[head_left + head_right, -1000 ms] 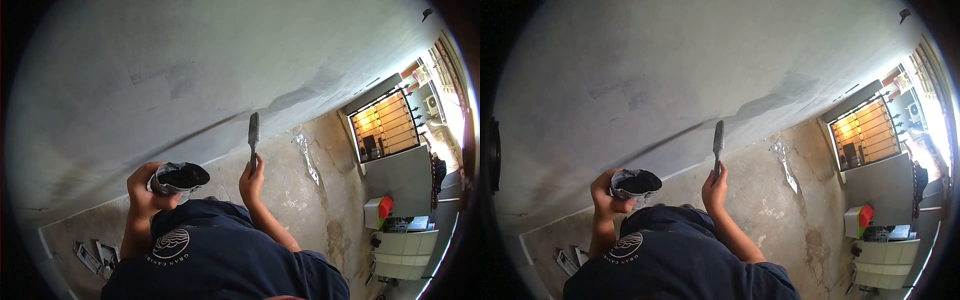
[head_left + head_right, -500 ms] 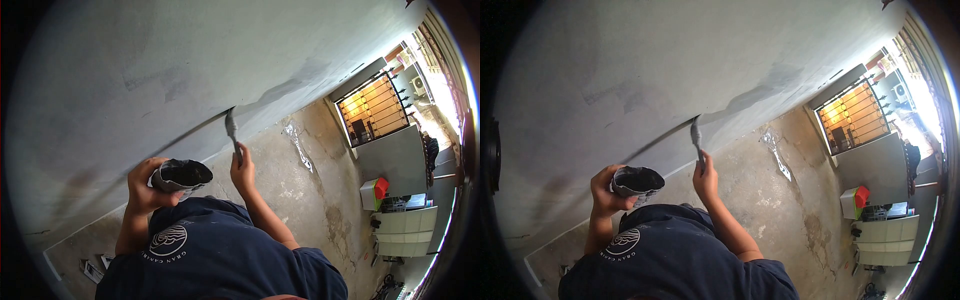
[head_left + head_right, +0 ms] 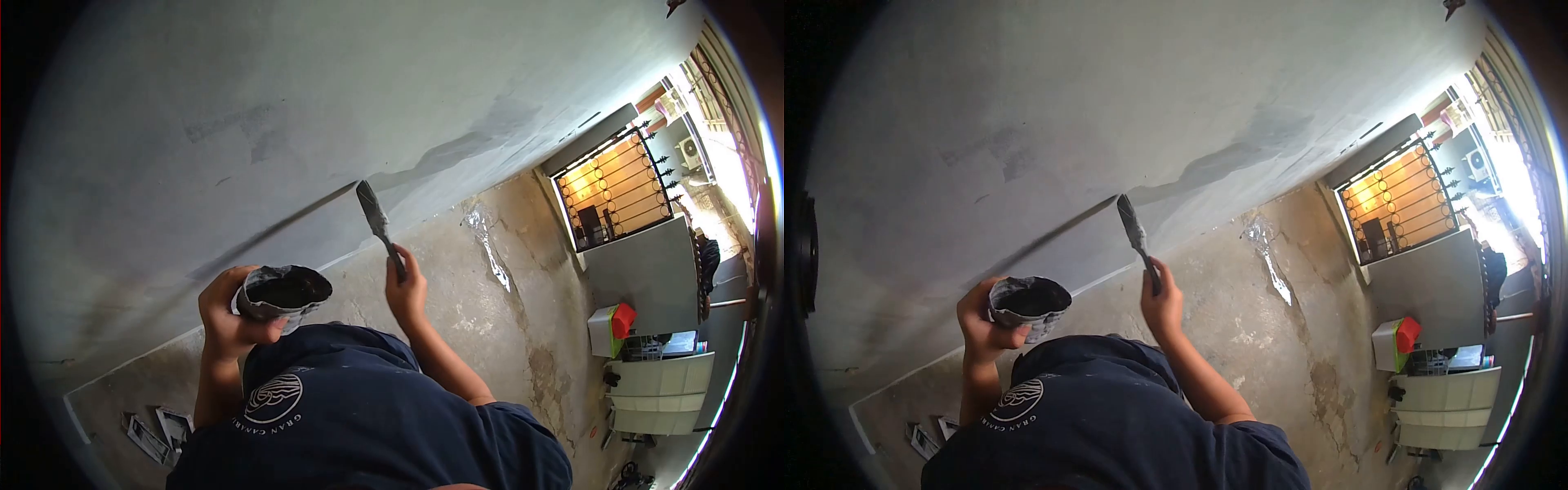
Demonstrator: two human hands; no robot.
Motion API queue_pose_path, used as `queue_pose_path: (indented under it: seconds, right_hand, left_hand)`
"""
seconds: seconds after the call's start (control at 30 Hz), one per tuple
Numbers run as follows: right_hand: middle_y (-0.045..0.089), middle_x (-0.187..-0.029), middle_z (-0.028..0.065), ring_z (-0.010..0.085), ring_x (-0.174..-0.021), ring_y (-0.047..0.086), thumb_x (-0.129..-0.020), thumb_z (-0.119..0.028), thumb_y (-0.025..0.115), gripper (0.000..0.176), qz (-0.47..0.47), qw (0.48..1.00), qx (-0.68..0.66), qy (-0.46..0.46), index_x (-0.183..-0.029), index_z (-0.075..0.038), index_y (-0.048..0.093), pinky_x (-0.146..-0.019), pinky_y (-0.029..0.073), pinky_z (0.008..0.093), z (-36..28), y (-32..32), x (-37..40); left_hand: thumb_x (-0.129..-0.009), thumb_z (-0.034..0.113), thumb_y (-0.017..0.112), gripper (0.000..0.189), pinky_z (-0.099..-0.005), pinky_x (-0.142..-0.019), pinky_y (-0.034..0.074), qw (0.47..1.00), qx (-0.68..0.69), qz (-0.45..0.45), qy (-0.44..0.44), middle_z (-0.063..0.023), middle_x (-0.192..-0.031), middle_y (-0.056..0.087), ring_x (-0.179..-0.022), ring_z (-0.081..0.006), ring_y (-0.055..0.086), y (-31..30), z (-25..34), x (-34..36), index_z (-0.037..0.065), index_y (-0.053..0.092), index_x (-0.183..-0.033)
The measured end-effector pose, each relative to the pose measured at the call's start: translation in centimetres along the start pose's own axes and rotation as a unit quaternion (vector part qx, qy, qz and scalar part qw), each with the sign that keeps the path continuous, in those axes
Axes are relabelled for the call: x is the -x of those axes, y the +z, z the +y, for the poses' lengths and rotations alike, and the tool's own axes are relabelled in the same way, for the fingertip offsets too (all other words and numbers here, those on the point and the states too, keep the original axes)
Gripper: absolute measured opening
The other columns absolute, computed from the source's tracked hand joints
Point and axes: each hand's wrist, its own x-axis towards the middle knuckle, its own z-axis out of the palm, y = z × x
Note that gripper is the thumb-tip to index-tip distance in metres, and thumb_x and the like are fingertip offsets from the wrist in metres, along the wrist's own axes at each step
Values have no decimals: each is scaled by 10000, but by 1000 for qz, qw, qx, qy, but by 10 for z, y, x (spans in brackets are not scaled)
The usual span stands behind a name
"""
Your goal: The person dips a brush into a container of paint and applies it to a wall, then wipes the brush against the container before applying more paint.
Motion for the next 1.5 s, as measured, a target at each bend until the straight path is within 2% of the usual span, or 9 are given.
queue_pose_path:
  seconds: [0.13,0.47,0.67,0.83,0.97,1.0,1.27,1.4,1.5]
  right_hand:
    - [537,-585,127,148,-495,503,-974,-191,717,225,14,996,29,-80,-1190,-128,728,-504,436,322,39,-26,-57]
    - [676,-738,184,271,-636,695,-1017,-175,629,267,206,978,-7,-26,-1277,-115,630,-590,510,385,80,-37,-109]
    - [667,-754,217,359,-644,673,-1009,-139,627,311,-38,998,-28,-42,-1317,-100,604,-602,509,413,63,-23,-108]
    - [662,-755,241,350,-660,689,-1014,-116,604,352,68,995,-76,10,-1361,-75,558,-611,510,430,79,-12,-99]
    - [661,-798,257,410,-695,681,-1024,-105,573,368,-31,997,-61,-24,-1388,-70,528,-621,502,470,75,5,-122]
    - [582,-681,209,319,-584,605,-1021,-87,579,357,-24,993,-78,-81,-1374,-68,531,-575,464,405,70,9,-118]
    - [611,-691,154,232,-584,581,-1034,-85,560,341,84,993,-87,-7,-1374,-63,534,-570,453,381,69,5,-99]
    - [592,-711,170,227,-565,545,-1014,-88,590,339,-51,995,-76,-37,-1352,-83,567,-566,450,365,47,5,-74]
    - [593,-699,160,221,-567,563,-1020,-97,585,343,4,998,-60,-26,-1362,-85,564,-566,455,370,47,-2,-53]
  left_hand:
    - [-606,239,874,525,-306,-791,559,999,-31,14,2,-84,-928,731,-832,-182,711,12,7,6,-1,708,-1043]
    - [-601,314,883,586,-312,-794,569,993,-96,68,-5,-91,-919,737,-829,-186,719,58,34,10,-8,703,-1056]
    - [-634,354,897,606,-311,-803,570,988,-139,71,1,-79,-931,740,-842,-164,711,90,54,5,-31,693,-1055]
    - [-659,414,921,658,-302,-804,565,987,-116,112,2,-77,-928,734,-832,-146,698,109,47,9,-51,685,-1061]
    - [-667,466,926,696,-303,-800,565,986,-136,92,-2,-79,-926,734,-834,-150,700,106,48,6,-53,686,-1063]
    - [-670,482,926,707,-303,-799,564,986,-146,83,-5,-80,-926,734,-836,-152,701,105,50,5,-54,686,-1064]
    - [-636,370,906,624,-303,-803,563,990,-109,85,-11,-75,-920,735,-841,-160,704,90,42,10,-34,697,-1064]
    - [-608,317,902,605,-309,-814,564,992,-120,47,2,-75,-936,737,-854,-164,708,71,33,9,-28,701,-1063]
    - [-603,308,901,596,-310,-810,565,996,-72,55,-17,-80,-945,738,-854,-170,713,65,31,5,-21,703,-1059]
